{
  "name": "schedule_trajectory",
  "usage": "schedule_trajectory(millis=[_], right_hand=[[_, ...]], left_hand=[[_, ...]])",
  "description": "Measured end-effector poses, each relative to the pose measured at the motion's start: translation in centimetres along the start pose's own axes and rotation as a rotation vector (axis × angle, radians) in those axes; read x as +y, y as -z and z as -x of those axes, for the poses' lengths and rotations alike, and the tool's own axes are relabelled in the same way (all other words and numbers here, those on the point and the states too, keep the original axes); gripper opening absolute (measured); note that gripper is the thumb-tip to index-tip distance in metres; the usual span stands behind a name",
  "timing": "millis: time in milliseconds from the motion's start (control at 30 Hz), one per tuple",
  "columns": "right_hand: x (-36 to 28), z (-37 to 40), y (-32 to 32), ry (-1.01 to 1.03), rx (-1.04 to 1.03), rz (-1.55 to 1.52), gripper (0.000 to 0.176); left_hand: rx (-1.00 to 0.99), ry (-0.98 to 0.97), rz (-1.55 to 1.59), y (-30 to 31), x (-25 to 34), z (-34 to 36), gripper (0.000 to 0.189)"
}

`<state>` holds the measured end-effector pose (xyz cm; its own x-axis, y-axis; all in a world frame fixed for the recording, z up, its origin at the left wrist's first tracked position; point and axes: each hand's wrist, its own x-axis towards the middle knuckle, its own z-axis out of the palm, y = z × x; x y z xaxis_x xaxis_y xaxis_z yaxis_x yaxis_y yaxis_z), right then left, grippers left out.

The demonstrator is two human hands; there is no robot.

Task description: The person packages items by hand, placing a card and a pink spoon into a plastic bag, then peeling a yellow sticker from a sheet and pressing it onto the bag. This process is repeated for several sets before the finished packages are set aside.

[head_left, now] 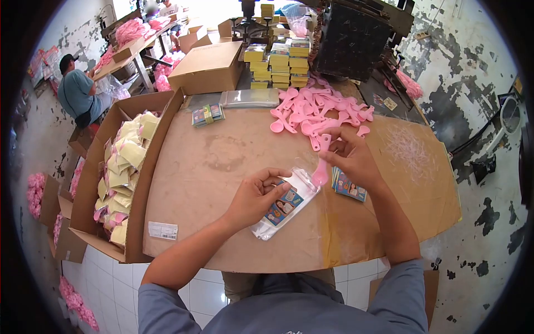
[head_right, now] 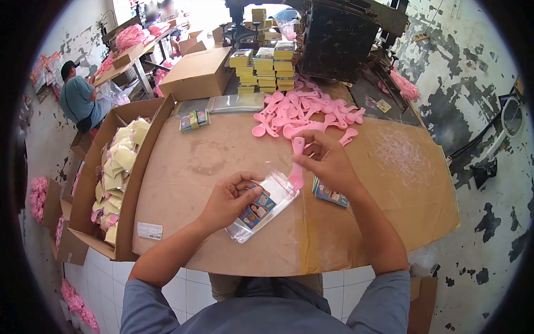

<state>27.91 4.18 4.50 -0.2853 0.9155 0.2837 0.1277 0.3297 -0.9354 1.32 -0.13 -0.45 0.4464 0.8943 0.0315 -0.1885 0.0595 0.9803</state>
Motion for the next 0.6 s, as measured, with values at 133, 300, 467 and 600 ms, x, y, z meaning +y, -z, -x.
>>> schedule_trajectory(millis=[133,300,467,600], right_hand=[[-2.0,0.5,-3.1,0.047,0.136,-0.220,0.047],[-1.0,1.2,-3.9,0.087,0.106,-0.124,0.049],[-0.4,2.2,-6.3,0.118,0.199,-0.173,0.042],[0.6,2.7,-6.5,0.082,0.220,-0.241,0.037]], left_hand=[[-0.015,0.036,-0.031,-0.2,-0.2,0.1,0.032],[0.010,0.069,-0.081,-0.4,-0.1,0.3,0.029],[0.014,0.035,-0.073,-0.5,-0.8,0.2,0.030],[0.030,0.030,-0.042,-0.3,-0.9,0.0,0.031]])
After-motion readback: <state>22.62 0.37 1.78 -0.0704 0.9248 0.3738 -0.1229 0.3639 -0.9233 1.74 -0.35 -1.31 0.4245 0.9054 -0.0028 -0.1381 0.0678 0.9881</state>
